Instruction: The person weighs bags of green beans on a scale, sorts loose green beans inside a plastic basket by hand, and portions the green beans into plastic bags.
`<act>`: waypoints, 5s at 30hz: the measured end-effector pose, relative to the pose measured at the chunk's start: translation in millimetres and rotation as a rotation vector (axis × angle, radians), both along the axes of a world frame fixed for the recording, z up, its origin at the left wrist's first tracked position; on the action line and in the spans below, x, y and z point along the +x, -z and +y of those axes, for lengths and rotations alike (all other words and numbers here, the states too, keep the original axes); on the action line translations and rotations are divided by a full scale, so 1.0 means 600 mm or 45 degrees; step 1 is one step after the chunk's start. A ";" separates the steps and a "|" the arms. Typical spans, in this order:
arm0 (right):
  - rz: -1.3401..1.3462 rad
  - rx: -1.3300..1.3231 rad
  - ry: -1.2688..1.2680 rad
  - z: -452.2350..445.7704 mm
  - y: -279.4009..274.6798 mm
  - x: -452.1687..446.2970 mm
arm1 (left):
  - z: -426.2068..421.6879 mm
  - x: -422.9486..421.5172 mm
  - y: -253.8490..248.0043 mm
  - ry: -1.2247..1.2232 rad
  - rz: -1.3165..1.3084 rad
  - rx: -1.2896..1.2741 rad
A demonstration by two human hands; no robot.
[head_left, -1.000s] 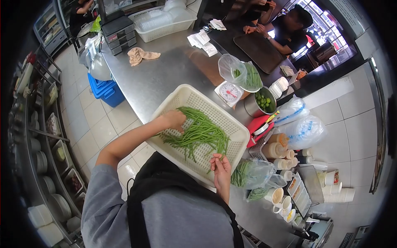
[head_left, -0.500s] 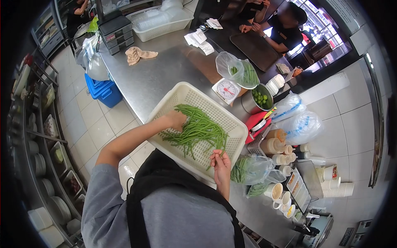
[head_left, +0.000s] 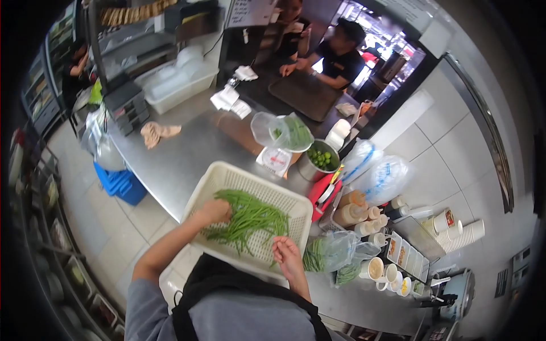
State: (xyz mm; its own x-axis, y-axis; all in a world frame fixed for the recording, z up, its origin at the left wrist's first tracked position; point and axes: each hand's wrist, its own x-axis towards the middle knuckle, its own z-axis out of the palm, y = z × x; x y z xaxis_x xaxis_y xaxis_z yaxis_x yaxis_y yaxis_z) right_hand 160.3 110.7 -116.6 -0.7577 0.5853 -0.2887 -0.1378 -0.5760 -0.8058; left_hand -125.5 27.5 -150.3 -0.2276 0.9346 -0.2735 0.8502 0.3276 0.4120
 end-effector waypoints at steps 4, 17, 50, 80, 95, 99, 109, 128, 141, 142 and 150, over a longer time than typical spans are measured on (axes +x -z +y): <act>0.003 -0.098 -0.008 0.003 -0.001 -0.003 | 0.001 0.018 -0.014 0.060 0.152 -0.085; 0.526 -0.509 0.081 0.008 -0.056 -0.071 | -0.073 0.092 -0.145 -0.077 -1.194 0.430; 0.353 -0.884 0.021 -0.031 0.031 -0.101 | -0.093 0.076 -0.042 0.000 0.760 -0.501; 0.221 -0.732 0.012 -0.044 -0.011 -0.118 | -0.036 0.127 -0.183 0.004 0.268 0.412; 0.199 -0.824 0.105 -0.027 0.051 -0.098 | 0.214 -0.091 -0.259 -0.186 0.570 0.997; 0.156 -0.784 0.204 -0.029 0.043 -0.096 | 0.277 -0.148 -0.241 -0.080 0.184 0.862; 0.202 -0.792 0.235 -0.025 0.074 -0.096 | 0.319 -0.095 -0.361 -0.199 -0.398 1.314; 0.736 -0.497 0.251 0.031 -0.099 -0.062 | -0.046 0.102 -0.341 -0.371 -1.898 0.556; -0.318 1.713 -0.350 -0.031 -0.099 -0.096 | -0.061 0.144 -0.253 -0.303 -1.780 0.482; -0.428 1.810 -0.474 -0.031 -0.095 -0.092 | -0.062 0.146 -0.256 -0.290 -1.758 0.455; -0.836 2.101 -0.798 -0.014 -0.098 -0.124 | -0.063 0.150 -0.258 -0.213 -1.654 0.441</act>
